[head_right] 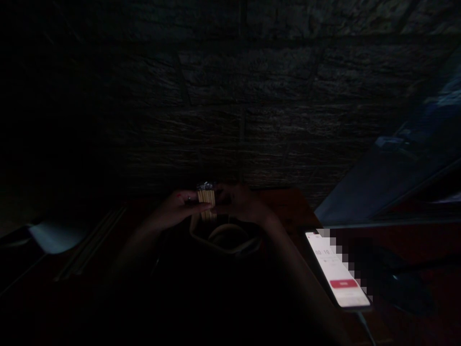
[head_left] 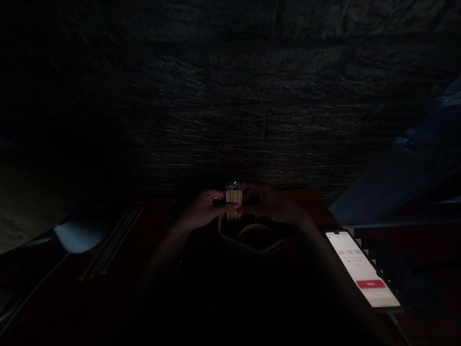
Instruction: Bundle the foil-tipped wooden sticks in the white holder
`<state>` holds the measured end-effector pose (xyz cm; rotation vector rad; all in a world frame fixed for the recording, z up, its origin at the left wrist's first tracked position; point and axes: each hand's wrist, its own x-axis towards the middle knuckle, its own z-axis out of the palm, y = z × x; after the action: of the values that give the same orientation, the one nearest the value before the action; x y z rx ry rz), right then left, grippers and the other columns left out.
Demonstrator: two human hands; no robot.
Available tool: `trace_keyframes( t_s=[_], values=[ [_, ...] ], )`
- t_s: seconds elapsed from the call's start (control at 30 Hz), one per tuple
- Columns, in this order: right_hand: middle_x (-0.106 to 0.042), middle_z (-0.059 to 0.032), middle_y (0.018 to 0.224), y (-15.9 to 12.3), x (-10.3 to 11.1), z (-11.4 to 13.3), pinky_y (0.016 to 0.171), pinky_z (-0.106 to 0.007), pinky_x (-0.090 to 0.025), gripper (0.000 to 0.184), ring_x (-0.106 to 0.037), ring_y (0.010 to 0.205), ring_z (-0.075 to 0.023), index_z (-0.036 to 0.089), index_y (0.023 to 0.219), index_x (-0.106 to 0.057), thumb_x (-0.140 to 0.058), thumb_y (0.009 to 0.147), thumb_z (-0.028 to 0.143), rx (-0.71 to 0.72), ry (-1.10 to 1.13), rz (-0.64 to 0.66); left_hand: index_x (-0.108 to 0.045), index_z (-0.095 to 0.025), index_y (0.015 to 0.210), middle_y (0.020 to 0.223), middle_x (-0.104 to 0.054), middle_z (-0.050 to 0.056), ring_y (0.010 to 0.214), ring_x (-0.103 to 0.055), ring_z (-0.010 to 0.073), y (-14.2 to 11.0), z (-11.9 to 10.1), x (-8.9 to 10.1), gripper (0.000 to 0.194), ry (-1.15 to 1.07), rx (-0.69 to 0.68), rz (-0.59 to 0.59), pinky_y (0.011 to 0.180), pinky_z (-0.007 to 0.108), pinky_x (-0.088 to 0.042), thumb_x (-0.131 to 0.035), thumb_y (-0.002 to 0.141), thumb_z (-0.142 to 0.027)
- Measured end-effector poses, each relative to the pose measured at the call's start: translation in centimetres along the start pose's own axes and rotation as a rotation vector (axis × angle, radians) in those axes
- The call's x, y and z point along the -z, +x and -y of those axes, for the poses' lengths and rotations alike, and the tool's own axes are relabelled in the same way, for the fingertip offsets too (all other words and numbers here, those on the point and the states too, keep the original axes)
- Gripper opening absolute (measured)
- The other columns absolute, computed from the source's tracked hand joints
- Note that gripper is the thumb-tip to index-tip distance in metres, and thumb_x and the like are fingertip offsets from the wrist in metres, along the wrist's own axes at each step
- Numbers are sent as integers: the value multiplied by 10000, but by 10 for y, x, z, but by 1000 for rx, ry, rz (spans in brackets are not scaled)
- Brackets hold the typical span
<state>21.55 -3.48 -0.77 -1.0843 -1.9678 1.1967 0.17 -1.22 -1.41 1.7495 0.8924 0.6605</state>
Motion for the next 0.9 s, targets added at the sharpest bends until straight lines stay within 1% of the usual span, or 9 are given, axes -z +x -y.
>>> trace_keyframes(
  t_s=[0.13,0.23,0.4,0.5,0.7,0.8,0.9],
  values=[
    [-716,-48,971,0,0,0,736,-294,-512,398,-673,865,-182,193,1157,-605,-706,791,310,6,-31,-12,-734,-176,1048,1069,-746,68,1027,-682,221,1,3,1,303,-1,21,19,916,331,-508,-692,807,-355],
    [-724,-49,953,0,-1,1,705,-288,-512,421,-678,832,-179,194,1176,-603,-705,790,330,-7,-51,-16,-746,-184,1023,1048,-753,62,1012,-688,230,1,4,2,302,5,38,30,898,335,-519,-710,789,-371],
    [-729,-61,938,0,-1,1,672,-291,-504,472,-678,804,-188,181,1190,-615,-720,772,374,-31,-134,-59,-759,-192,981,1006,-764,58,936,-707,222,3,9,0,291,37,77,11,820,311,-539,-737,760,-381],
    [-734,-45,934,0,-2,1,674,-280,-497,462,-679,812,-180,203,1195,-618,-718,776,368,-17,-130,-62,-770,-194,929,970,-769,60,904,-712,211,4,11,-1,270,49,92,-3,797,292,-536,-733,760,-401],
    [-733,-56,940,0,-2,3,662,-273,-493,484,-677,814,-185,188,1201,-610,-717,773,388,-19,-150,-34,-771,-164,893,928,-772,70,875,-711,215,5,10,-4,274,65,47,18,776,293,-531,-706,783,-406],
    [-727,-59,946,1,-3,2,674,-289,-498,512,-673,835,-201,189,1191,-615,-743,744,403,-32,-182,-44,-767,-157,863,913,-773,68,860,-710,212,5,7,-6,253,80,40,1,783,299,-531,-701,787,-389],
    [-725,-58,956,2,-4,0,684,-296,-503,490,-669,845,-202,190,1159,-624,-747,737,406,-31,-158,-55,-760,-150,831,889,-772,74,834,-709,207,5,7,-7,229,66,51,-10,772,303,-532,-700,785,-365]
  ],
)
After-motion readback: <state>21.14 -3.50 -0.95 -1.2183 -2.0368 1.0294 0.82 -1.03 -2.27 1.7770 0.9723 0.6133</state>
